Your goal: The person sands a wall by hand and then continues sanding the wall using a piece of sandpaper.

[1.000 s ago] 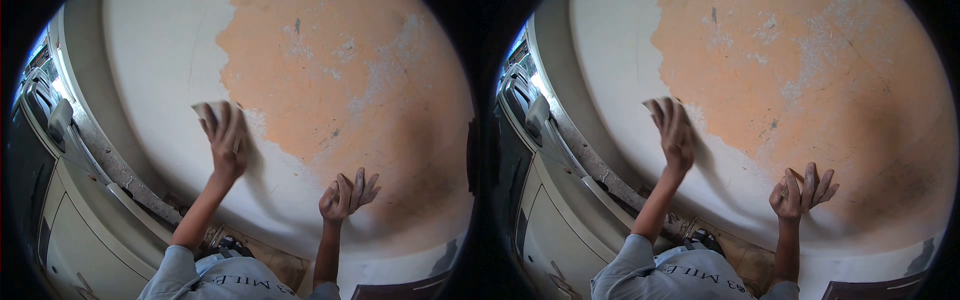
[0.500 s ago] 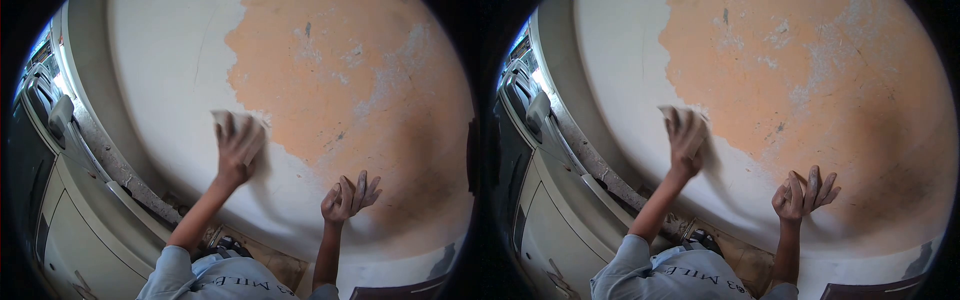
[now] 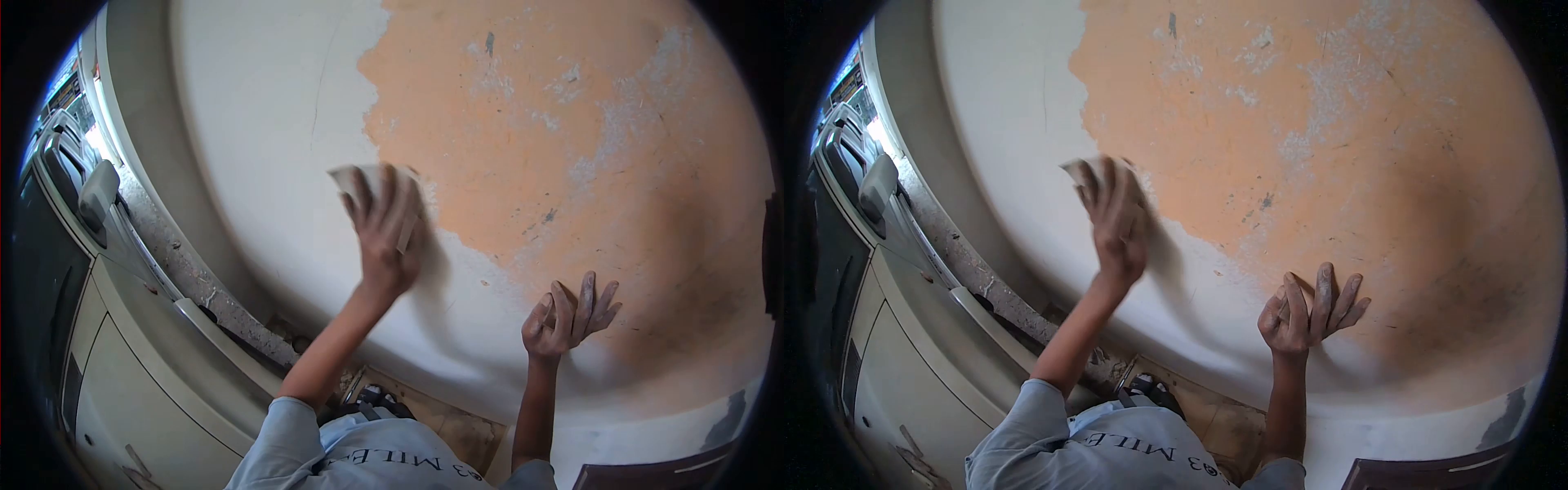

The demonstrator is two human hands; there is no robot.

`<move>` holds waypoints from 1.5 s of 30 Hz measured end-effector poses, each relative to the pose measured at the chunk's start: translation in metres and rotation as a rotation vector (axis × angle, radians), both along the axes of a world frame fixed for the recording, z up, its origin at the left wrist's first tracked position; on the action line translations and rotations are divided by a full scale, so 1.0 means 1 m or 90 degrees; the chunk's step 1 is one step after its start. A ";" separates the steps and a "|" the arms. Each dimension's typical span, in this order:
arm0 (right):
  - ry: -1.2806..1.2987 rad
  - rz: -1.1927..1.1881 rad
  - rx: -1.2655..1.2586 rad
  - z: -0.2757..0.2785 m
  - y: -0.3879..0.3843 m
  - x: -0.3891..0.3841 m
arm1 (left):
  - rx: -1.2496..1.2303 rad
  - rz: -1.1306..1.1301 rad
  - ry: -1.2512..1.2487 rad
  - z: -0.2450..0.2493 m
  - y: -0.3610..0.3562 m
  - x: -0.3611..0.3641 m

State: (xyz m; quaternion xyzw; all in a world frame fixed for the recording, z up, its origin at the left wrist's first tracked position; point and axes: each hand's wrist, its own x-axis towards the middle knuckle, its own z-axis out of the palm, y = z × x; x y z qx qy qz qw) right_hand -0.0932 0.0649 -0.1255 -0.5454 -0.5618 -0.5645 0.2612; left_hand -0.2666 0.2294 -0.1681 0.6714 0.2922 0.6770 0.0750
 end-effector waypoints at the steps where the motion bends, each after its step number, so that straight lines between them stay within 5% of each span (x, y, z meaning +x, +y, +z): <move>1: 0.007 0.000 -0.001 -0.002 -0.001 0.002 | 0.035 -0.011 0.081 -0.008 -0.012 0.002; 5: 0.014 0.004 -0.004 -0.002 -0.001 0.003 | 0.087 -0.018 0.162 -0.026 0.004 -0.010; 9: -0.009 -0.001 0.000 0.001 0.000 0.000 | -0.026 0.036 -0.116 0.017 0.030 -0.017; 13: 0.004 0.001 0.000 0.000 0.000 0.001 | 0.045 -0.095 0.196 -0.021 -0.024 0.000; 15: 0.012 0.003 -0.004 -0.002 -0.001 0.002 | 0.165 -0.058 0.241 -0.043 -0.016 0.002; 18: 0.014 0.004 -0.005 -0.001 -0.001 0.002 | 0.017 0.029 0.058 -0.017 0.013 -0.011; 21: 0.011 0.004 0.003 -0.002 0.001 0.002 | 0.025 -0.025 0.054 -0.026 -0.007 0.011; 23: -0.001 0.009 -0.001 0.000 0.001 0.000 | 0.030 -0.172 0.135 -0.051 -0.048 0.033; 25: 0.015 0.006 -0.002 -0.001 0.001 0.001 | 0.121 -0.090 0.322 -0.065 -0.063 0.036; 29: 0.020 0.009 0.002 -0.003 0.000 0.003 | -0.030 -0.156 0.045 -0.061 -0.013 0.018; 31: 0.019 0.004 -0.002 -0.003 -0.001 0.004 | -0.038 -0.048 -0.102 -0.039 -0.034 0.040; 34: 0.014 0.010 -0.009 -0.001 -0.001 0.002 | 0.141 -0.219 0.291 -0.067 -0.073 0.047; 39: 0.010 0.011 0.002 -0.004 -0.002 0.005 | 0.133 -0.058 0.039 -0.037 0.043 0.004; 42: 0.005 0.016 0.010 -0.002 -0.002 0.003 | 0.055 0.074 -0.049 0.005 0.029 0.003; 44: -0.007 0.008 0.012 -0.002 -0.001 0.003 | 0.046 -0.112 0.060 -0.040 -0.013 0.025; 45: -0.010 0.014 0.013 -0.001 0.001 0.003 | 0.078 -0.114 0.240 -0.043 -0.041 0.021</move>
